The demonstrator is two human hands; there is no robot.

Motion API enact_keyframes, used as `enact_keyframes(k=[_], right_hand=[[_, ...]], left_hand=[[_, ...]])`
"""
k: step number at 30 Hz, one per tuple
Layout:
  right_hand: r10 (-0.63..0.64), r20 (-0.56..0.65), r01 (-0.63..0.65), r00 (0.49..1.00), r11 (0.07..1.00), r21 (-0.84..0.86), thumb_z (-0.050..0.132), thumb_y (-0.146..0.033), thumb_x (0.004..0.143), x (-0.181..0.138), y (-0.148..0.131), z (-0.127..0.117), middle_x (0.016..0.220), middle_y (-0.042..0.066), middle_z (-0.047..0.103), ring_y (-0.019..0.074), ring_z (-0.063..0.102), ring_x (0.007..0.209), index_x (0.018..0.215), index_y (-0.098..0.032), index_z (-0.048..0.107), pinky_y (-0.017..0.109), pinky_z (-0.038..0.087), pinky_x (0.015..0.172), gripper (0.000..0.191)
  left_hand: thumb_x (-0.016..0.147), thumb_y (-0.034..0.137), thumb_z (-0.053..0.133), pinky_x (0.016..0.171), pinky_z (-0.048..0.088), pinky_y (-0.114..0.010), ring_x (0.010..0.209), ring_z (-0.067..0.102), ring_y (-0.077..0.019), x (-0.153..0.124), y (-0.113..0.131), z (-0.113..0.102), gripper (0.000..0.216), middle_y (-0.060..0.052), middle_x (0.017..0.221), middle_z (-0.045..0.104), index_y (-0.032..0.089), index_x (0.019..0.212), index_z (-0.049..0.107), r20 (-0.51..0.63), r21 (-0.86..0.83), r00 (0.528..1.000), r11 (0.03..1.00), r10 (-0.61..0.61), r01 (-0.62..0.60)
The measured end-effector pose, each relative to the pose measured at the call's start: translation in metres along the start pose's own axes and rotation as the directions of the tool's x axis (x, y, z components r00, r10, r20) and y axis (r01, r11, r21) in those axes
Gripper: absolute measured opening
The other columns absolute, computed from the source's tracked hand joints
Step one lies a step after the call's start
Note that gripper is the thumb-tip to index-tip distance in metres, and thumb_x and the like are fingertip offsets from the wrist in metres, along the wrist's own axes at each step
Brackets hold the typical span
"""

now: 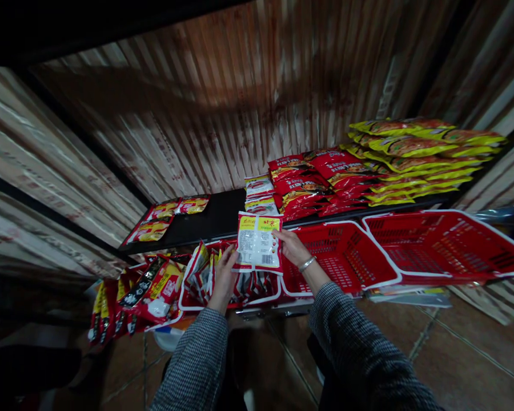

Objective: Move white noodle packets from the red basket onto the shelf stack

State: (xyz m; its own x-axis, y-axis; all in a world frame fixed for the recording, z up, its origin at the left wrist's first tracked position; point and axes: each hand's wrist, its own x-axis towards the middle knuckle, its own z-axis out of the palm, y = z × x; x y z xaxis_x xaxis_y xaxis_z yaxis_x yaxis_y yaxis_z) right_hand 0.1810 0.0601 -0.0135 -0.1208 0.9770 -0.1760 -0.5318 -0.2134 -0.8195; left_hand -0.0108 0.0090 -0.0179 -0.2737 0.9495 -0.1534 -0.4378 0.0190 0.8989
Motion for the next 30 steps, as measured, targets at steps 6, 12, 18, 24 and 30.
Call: enact_keyframes(k=[6,12,18,24,30], right_hand=[[-0.008,-0.035,0.007,0.999,1.0,-0.022,0.076,-0.024,0.067,0.003,0.01,0.01,0.073,0.003,0.074,0.0205,0.07,0.077,0.074,-0.017,0.07,0.032,0.055,0.074,0.011],[0.003,-0.052,-0.004,0.999,1.0,-0.021,0.076,-0.029,0.069,-0.002,0.018,0.025,0.073,0.004,0.074,0.0205,0.07,0.072,0.078,-0.018,0.07,0.031,0.056,0.067,0.016],[-0.083,-0.038,0.079,0.996,0.993,-0.091,0.073,-0.033,0.073,0.003,0.023,0.022,0.088,0.006,0.074,0.0178,0.069,0.079,0.084,-0.019,0.071,0.03,0.054,0.073,0.018],[-0.212,-0.227,0.168,0.95,0.965,-0.2,0.08,-0.023,0.062,0.011,0.026,0.008,0.082,0.003,0.074,0.019,0.067,0.088,0.083,-0.02,0.07,0.033,0.051,0.085,0.023],[0.032,-0.09,-0.035,0.995,0.999,-0.035,0.076,-0.024,0.068,0.002,0.024,0.017,0.081,0.006,0.075,0.0193,0.07,0.075,0.073,-0.017,0.069,0.03,0.057,0.068,0.012]], left_hand=[[0.056,0.005,0.078,0.116,0.014,-0.045,0.142,0.021,-0.0304,-0.025,0.012,0.006,0.047,-0.011,0.137,0.051,0.022,0.098,0.068,0.216,0.264,0.937,0.908,0.274,-0.326],[0.055,0.002,0.075,0.116,0.003,-0.05,0.142,0.022,-0.0302,-0.03,0.0,0.009,0.061,-0.01,0.142,0.047,0.025,0.111,0.066,0.429,0.317,0.87,0.861,0.243,-0.397],[0.07,0.016,0.071,0.107,0.037,-0.041,0.123,0.052,-0.027,-0.012,-0.005,0.001,0.039,-0.009,0.118,0.067,0.021,0.108,0.065,0.016,0.049,0.996,0.995,0.084,-0.085],[0.079,0.02,0.065,0.099,0.046,-0.043,0.106,0.064,-0.0259,-0.015,0.01,-0.006,0.042,-0.011,0.11,0.071,0.017,0.12,0.059,0.008,-0.287,0.982,0.941,-0.187,0.181],[0.084,0.025,0.06,0.103,0.043,-0.045,0.114,0.06,-0.0264,-0.018,0.017,-0.011,0.043,-0.01,0.118,0.067,0.018,0.126,0.055,0.095,-0.319,0.963,0.908,-0.253,0.27]])
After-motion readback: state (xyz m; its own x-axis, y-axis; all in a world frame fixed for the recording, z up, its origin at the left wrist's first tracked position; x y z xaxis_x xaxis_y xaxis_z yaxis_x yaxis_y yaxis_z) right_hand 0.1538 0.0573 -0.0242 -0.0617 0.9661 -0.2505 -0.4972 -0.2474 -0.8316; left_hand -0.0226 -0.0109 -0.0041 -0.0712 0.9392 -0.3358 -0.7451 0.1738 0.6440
